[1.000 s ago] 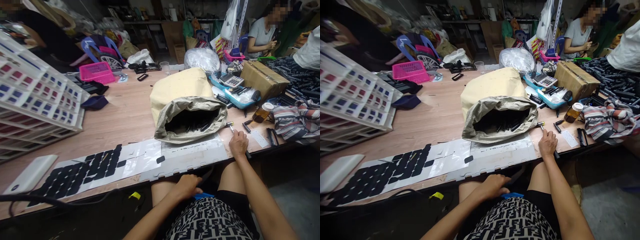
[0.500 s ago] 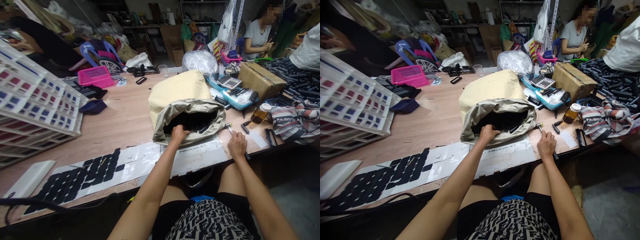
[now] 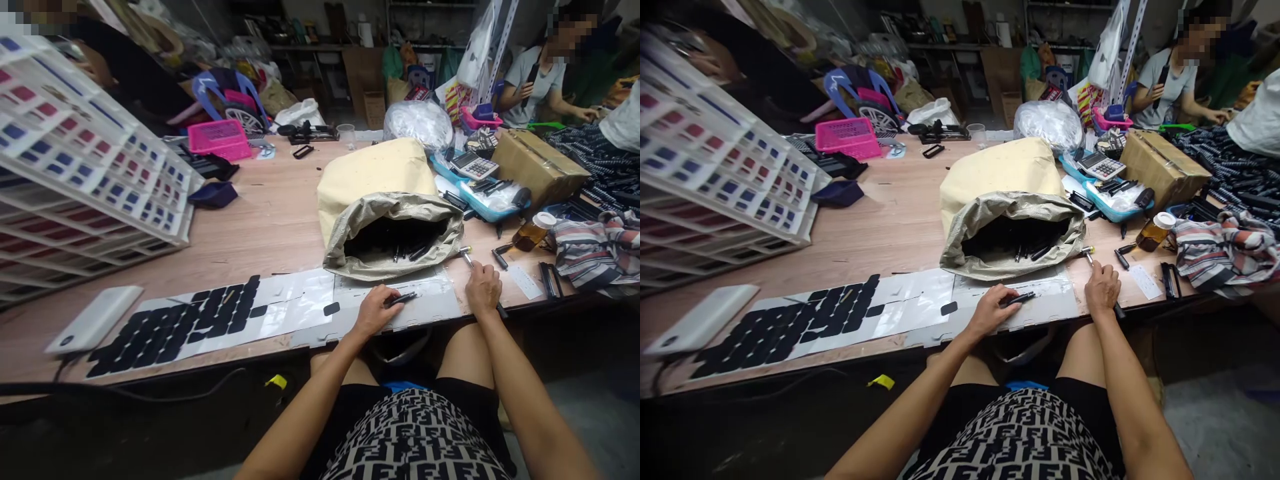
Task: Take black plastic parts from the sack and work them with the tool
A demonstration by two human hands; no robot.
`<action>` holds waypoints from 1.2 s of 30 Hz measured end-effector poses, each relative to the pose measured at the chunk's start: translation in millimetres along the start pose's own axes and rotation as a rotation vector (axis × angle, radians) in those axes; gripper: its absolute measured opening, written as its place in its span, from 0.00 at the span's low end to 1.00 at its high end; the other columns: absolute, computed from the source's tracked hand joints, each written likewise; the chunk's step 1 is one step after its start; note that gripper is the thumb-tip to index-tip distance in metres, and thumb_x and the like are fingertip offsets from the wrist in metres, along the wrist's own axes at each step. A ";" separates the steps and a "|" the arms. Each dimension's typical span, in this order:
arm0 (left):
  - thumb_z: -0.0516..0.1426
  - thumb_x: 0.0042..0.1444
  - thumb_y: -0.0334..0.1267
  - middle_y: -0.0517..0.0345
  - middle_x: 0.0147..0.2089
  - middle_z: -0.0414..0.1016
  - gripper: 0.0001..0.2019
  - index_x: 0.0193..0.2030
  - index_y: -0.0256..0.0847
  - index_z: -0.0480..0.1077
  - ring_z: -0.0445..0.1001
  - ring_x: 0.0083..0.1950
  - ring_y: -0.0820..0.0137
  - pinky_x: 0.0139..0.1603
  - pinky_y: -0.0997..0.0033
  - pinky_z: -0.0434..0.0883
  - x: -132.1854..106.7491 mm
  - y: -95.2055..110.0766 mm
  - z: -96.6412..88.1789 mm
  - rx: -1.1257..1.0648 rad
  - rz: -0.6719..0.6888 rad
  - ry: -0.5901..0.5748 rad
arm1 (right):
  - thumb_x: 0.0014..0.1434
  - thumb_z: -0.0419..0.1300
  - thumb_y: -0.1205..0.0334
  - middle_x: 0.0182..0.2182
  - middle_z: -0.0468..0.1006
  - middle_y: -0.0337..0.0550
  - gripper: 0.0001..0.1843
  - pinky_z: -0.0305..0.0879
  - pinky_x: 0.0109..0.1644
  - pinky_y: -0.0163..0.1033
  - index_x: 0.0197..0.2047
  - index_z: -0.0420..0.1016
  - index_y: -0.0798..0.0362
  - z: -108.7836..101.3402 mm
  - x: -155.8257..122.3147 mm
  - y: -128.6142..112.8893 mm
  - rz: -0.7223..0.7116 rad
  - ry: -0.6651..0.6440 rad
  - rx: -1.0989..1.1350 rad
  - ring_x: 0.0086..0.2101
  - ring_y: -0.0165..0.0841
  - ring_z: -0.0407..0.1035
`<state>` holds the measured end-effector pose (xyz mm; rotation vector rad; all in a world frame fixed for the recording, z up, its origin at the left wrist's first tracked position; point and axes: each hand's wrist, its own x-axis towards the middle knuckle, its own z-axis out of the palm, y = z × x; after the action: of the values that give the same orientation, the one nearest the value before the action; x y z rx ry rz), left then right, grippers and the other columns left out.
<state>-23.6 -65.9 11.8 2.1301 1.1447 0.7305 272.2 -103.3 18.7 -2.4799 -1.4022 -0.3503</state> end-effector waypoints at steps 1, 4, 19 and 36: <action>0.63 0.55 0.38 0.58 0.37 0.74 0.07 0.41 0.43 0.76 0.72 0.41 0.66 0.44 0.67 0.69 -1.1 -4.6 4.3 -0.021 -0.011 0.005 | 0.68 0.50 0.64 0.42 0.71 0.50 0.18 0.54 0.41 0.41 0.57 0.74 0.49 -2.4 0.0 0.9 0.016 -0.007 0.041 0.42 0.39 0.62; 0.64 0.55 0.40 0.57 0.37 0.74 0.09 0.42 0.43 0.76 0.71 0.42 0.66 0.45 0.67 0.68 1.8 -12.3 7.0 -0.064 -0.006 -0.002 | 0.64 0.53 0.66 0.42 0.73 0.50 0.20 0.59 0.43 0.41 0.57 0.75 0.51 -16.4 -9.6 0.7 0.103 0.037 0.222 0.42 0.39 0.65; 0.66 0.54 0.36 0.60 0.35 0.70 0.06 0.39 0.44 0.79 0.68 0.41 0.67 0.43 0.68 0.65 7.2 -18.2 8.3 -0.109 -0.008 -0.014 | 0.69 0.50 0.66 0.43 0.77 0.47 0.19 0.71 0.51 0.38 0.60 0.72 0.52 -67.9 -121.4 -74.0 -0.421 -0.175 0.822 0.43 0.33 0.73; 0.66 0.52 0.37 0.59 0.36 0.73 0.10 0.42 0.45 0.80 0.69 0.42 0.67 0.45 0.67 0.67 6.1 -17.9 10.7 -0.099 -0.043 0.003 | 0.68 0.50 0.63 0.43 0.79 0.47 0.18 0.70 0.52 0.39 0.55 0.76 0.51 -65.4 -106.7 -56.7 -0.306 -0.115 0.752 0.44 0.34 0.74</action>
<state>-22.5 -55.4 -7.2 2.0169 1.1285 0.7559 164.8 -182.9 50.2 -1.7025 -1.5823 0.2386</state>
